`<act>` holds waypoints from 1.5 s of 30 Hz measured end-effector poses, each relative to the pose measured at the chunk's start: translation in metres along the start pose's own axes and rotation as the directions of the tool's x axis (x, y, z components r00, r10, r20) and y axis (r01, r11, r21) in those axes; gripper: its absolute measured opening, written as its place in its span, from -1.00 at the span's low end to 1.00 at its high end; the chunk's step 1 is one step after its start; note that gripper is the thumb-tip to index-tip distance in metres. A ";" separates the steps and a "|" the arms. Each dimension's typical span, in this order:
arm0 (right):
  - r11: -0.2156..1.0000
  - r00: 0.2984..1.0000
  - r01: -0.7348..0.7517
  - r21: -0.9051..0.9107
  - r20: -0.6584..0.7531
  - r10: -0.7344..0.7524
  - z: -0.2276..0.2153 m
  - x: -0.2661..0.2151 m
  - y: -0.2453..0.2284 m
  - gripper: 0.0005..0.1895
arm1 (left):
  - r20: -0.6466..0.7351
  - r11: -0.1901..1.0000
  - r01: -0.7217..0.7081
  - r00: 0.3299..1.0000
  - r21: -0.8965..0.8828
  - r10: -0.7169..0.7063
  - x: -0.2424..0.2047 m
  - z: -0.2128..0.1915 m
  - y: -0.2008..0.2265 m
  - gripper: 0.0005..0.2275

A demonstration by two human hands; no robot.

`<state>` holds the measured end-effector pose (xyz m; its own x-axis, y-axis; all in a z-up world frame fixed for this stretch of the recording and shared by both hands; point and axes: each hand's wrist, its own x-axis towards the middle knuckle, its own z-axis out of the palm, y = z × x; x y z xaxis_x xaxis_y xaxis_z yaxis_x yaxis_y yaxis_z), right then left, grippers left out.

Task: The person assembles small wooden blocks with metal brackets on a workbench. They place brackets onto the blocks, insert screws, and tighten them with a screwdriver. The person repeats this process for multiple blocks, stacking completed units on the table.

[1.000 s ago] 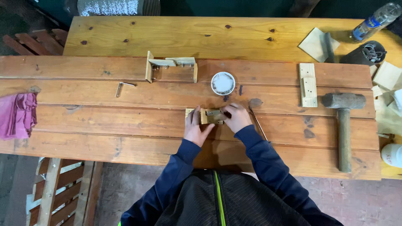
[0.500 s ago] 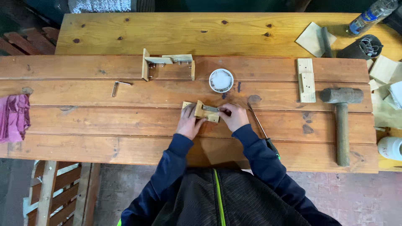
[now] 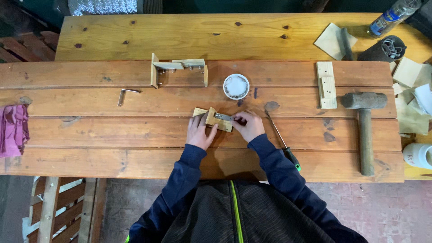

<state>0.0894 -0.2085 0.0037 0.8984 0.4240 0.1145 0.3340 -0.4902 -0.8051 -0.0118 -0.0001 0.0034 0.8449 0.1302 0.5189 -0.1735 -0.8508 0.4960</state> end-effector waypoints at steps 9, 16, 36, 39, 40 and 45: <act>0.999 0.999 -0.042 -0.032 0.031 0.043 -0.003 -0.004 -0.006 -0.86 | -0.034 0.990 -0.016 0.999 0.140 0.021 -0.009 0.010 -0.006 -0.66; 0.989 0.990 -0.140 -0.039 0.010 0.140 0.003 -0.007 -0.004 -0.70 | -0.070 0.994 -0.041 0.996 0.103 0.048 -0.001 0.002 0.000 -0.72; 0.995 0.996 -0.092 -0.035 0.008 0.093 0.006 -0.002 0.003 -0.86 | -0.082 0.989 -0.072 0.993 0.131 0.083 0.004 -0.005 0.008 -0.71; 0.992 0.993 -0.115 -0.047 0.020 0.116 -0.002 -0.003 -0.012 -0.89 | -0.096 0.987 -0.072 0.992 0.143 0.086 0.004 -0.005 0.007 -0.70; 0.992 0.993 -0.114 -0.047 0.021 0.115 -0.001 -0.002 -0.010 -0.89 | -0.097 0.987 -0.071 0.992 0.144 0.086 0.003 -0.005 0.006 -0.70; 0.981 0.979 -0.195 -0.014 0.056 0.195 0.002 0.000 -0.009 -0.84 | -0.105 0.982 -0.095 0.988 0.163 0.113 -0.001 0.001 0.001 -0.68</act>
<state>0.0862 -0.2022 0.0094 0.9290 0.3619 -0.0777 0.1564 -0.5739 -0.8038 -0.0123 -0.0019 0.0023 0.7623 0.0857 0.6415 -0.1685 -0.9308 0.3245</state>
